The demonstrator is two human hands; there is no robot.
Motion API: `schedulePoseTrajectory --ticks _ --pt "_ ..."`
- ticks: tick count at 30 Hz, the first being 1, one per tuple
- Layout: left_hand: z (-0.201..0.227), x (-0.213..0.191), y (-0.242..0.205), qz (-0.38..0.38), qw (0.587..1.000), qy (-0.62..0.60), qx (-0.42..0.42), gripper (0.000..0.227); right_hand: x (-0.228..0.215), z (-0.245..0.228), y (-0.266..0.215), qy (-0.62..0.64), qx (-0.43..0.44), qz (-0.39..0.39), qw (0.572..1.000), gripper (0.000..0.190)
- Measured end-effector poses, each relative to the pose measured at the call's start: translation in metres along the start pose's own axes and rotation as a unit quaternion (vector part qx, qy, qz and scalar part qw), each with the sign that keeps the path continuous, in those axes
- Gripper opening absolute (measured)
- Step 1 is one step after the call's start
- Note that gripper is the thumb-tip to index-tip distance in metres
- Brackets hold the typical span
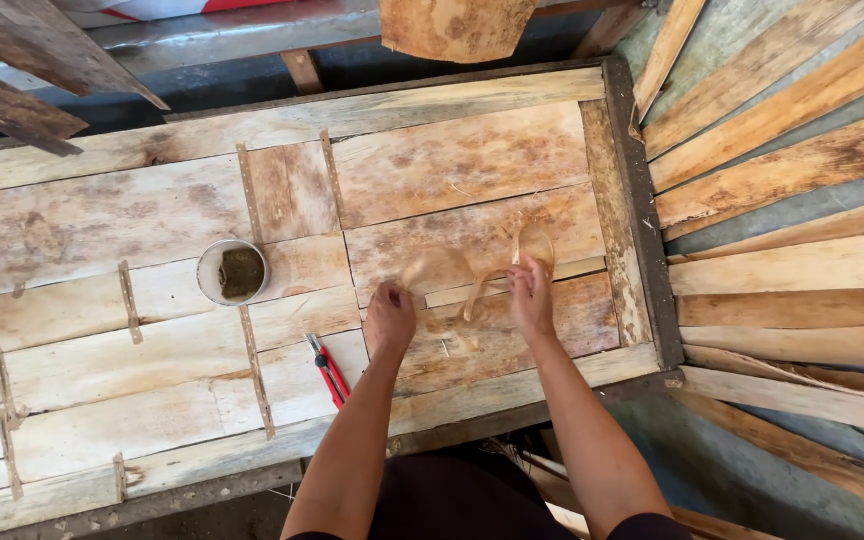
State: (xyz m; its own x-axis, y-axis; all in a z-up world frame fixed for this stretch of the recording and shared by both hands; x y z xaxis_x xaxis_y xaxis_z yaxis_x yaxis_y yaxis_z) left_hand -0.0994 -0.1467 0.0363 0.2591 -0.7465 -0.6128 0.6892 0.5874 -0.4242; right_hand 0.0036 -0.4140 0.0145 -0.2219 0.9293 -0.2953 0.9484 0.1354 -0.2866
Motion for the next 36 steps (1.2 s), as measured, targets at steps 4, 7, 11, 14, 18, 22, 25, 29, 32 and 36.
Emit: schedulePoseTrajectory --ticks 4,7,11,14,18,22,25,29,32,36 --pt "-0.023 0.027 0.007 0.028 0.999 -0.042 0.011 0.021 -0.027 -0.011 -0.001 -0.042 -0.027 0.072 0.996 0.046" --pt "-0.014 0.029 0.001 0.019 0.996 -0.076 0.034 0.020 -0.042 -0.034 -0.008 -0.169 -0.072 0.165 0.969 0.044" --pt "-0.003 0.036 -0.007 -0.029 0.971 -0.236 0.024 0.007 -0.039 -0.063 -0.013 -0.136 -0.069 0.140 0.978 0.040" --pt "0.002 0.040 -0.011 -0.050 0.964 -0.260 0.029 0.007 -0.020 -0.072 -0.014 -0.041 -0.034 0.024 0.998 0.040" --pt "0.022 0.029 -0.025 -0.040 0.981 -0.139 0.126 0.009 0.005 -0.115 -0.022 -0.005 -0.085 -0.086 0.993 0.044" --pt "0.037 0.023 -0.042 -0.067 0.977 -0.111 0.172 0.010 0.019 -0.127 -0.018 -0.099 -0.126 -0.134 0.978 0.046" --pt "0.043 0.026 -0.049 -0.115 0.967 -0.144 0.178 0.007 0.030 -0.126 -0.019 -0.172 -0.124 -0.233 0.949 0.047" --pt "0.051 0.021 -0.057 -0.102 0.963 -0.149 0.200 0.014 0.041 -0.105 -0.018 -0.200 -0.129 -0.288 0.928 0.034" --pt "0.051 0.019 -0.060 -0.110 0.970 -0.130 0.175 0.015 0.042 -0.113 -0.025 -0.187 -0.137 -0.289 0.929 0.023" --pt "0.039 0.027 -0.057 -0.118 0.967 -0.178 0.137 0.014 0.043 -0.120 -0.033 -0.177 -0.131 -0.283 0.933 0.014"
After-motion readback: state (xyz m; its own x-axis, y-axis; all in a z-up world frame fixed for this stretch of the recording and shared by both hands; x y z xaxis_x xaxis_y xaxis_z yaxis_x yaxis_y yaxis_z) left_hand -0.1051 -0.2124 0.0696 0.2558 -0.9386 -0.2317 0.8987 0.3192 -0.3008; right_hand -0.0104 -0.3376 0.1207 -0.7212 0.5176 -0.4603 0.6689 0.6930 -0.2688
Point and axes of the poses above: each hand's wrist, its own y-axis towards the middle knuckle, its own x-axis out of the palm, z = x × y, the point moved 3 cm from there along y, towards the middle knuckle, and after that the axes turned 2 degrees about -z, right-handed, at the moved point
